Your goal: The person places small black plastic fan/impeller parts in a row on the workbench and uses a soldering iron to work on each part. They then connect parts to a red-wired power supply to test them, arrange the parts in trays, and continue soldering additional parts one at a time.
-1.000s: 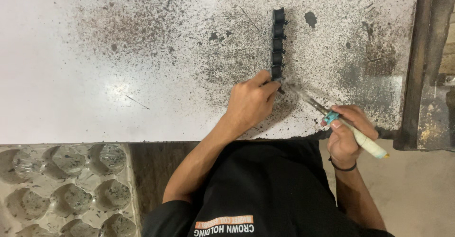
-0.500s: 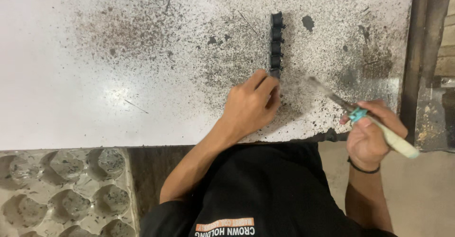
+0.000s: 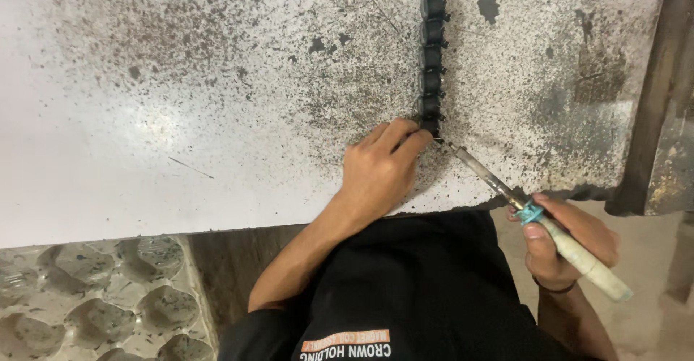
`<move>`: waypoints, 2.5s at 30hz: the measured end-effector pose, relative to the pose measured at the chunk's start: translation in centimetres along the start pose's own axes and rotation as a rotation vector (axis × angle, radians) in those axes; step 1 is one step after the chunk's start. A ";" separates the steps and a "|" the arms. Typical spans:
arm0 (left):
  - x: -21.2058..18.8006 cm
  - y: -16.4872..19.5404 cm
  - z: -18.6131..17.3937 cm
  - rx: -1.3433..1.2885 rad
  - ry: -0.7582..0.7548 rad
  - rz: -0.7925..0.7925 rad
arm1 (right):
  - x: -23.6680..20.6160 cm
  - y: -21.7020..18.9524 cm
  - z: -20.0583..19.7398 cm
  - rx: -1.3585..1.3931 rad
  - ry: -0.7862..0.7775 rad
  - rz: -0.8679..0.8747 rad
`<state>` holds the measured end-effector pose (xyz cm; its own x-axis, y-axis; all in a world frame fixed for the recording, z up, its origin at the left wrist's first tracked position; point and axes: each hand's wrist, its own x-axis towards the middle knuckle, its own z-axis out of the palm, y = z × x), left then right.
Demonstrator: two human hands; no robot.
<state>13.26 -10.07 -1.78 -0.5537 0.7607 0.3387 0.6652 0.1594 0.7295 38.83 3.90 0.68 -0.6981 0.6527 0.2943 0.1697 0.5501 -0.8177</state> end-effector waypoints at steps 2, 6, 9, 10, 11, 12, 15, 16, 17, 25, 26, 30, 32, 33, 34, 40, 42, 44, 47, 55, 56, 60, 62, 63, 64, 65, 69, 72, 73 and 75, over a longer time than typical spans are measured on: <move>-0.3 -0.2 0.1 -0.012 -0.007 -0.006 | 0.1 -0.1 0.1 -0.026 -0.008 0.006; -0.4 -0.4 0.1 -0.026 -0.015 0.004 | 0.4 -0.3 0.5 -0.040 -0.021 0.022; -0.4 -0.5 0.4 -0.045 -0.020 0.021 | 0.5 -0.2 0.9 -0.014 -0.022 0.042; -0.5 -0.5 0.5 -0.053 -0.020 0.030 | 0.5 -0.2 0.9 0.005 -0.018 0.041; -0.4 -0.6 0.7 -0.047 -0.021 0.038 | 0.6 0.0 1.1 0.041 -0.008 0.025; -0.3 -0.6 0.9 -0.041 -0.023 0.045 | 0.7 0.1 1.2 0.077 0.001 0.010; -0.1 -0.4 1.1 -0.020 -0.026 0.060 | 1.1 0.2 1.1 -0.064 -0.031 -0.035; -0.1 -0.3 1.2 -0.012 -0.025 0.064 | 1.3 0.1 0.9 -0.099 -0.040 -0.051; -0.1 -0.2 1.2 -0.012 -0.030 0.061 | 1.6 0.0 0.9 -0.117 -0.044 -0.069; 0.2 0.2 1.2 -0.047 -0.049 0.044 | 2.7 -1.6 0.7 -0.172 -0.104 -0.109; 0.4 0.4 0.8 -0.063 -0.059 0.048 | 2.8 -1.5 0.5 -0.180 -0.122 -0.125; 0.8 1.6 -2.7 -0.057 -0.132 0.054 | 3.5 -0.1 0.0 -0.031 -0.038 -0.104; 1.1 2.0 -4.8 -0.045 -0.090 0.080 | 3.5 0.5 0.1 0.082 0.042 0.017; 1.4 2.1 -5.6 -0.049 -0.016 0.102 | 3.5 0.8 0.4 0.107 0.068 0.047; 1.7 2.0 -5.9 -0.052 0.059 0.131 | 3.4 0.9 0.5 0.132 0.093 0.075; 4.0 0.5 -1.9 0.101 -0.019 0.057 | 3.8 0.9 1.9 0.035 0.036 -0.013; 3.7 0.1 -0.9 0.089 -0.034 0.025 | 4.2 0.6 2.1 0.014 0.027 -0.046; 3.2 -0.2 -0.4 0.080 -0.040 0.009 | 4.5 0.1 2.1 -0.020 0.018 -0.044; 2.7 -0.4 -0.1 0.071 -0.035 0.025 | 5.0 -0.6 2.1 -0.051 0.010 -0.021; 3.0 -0.2 0.2 0.063 -0.077 0.043 | 6.3 -2.1 2.1 -0.127 -0.104 -0.079; 3.0 -0.1 0.1 0.062 -0.095 0.039 | 6.6 -2.4 2.2 -0.107 -0.116 -0.104; 3.2 0.1 0.1 0.054 -0.103 0.038 | 7.6 -4.1 2.3 -0.162 -0.175 -0.151; 3.2 0.1 0.5 0.039 -0.092 0.036 | 8.1 -4.7 2.6 -0.189 -0.172 -0.180; 3.2 0.0 0.7 0.026 -0.094 0.028 | 8.3 -4.8 2.6 -0.203 -0.171 -0.194; 3.2 0.0 0.8 0.013 -0.096 0.020 | 8.5 -4.8 2.6 -0.193 -0.180 -0.213; 3.2 0.0 1.1 -0.005 -0.062 0.029 | 8.6 -4.7 2.5 -0.182 -0.189 -0.232; 3.0 0.7 -0.4 -0.031 -0.106 -0.014 | 8.8 -2.9 1.7 -0.018 -0.236 -0.211; 3.5 1.2 -3.5 -0.037 -0.146 -0.006 | 8.4 -0.9 2.1 0.182 0.051 -0.069; 3.7 1.4 -4.5 -0.041 -0.136 -0.005 | 8.1 -0.4 2.1 0.154 0.048 -0.049; 4.7 1.4 -5.5 -0.040 0.073 0.125 | 7.4 0.3 2.5 0.106 0.051 -0.026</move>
<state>8.83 -9.68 4.10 -0.5039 0.7249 0.4697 0.7116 0.0402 0.7014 32.01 7.58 1.39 -0.6646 0.6663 0.3382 0.0760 0.5106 -0.8565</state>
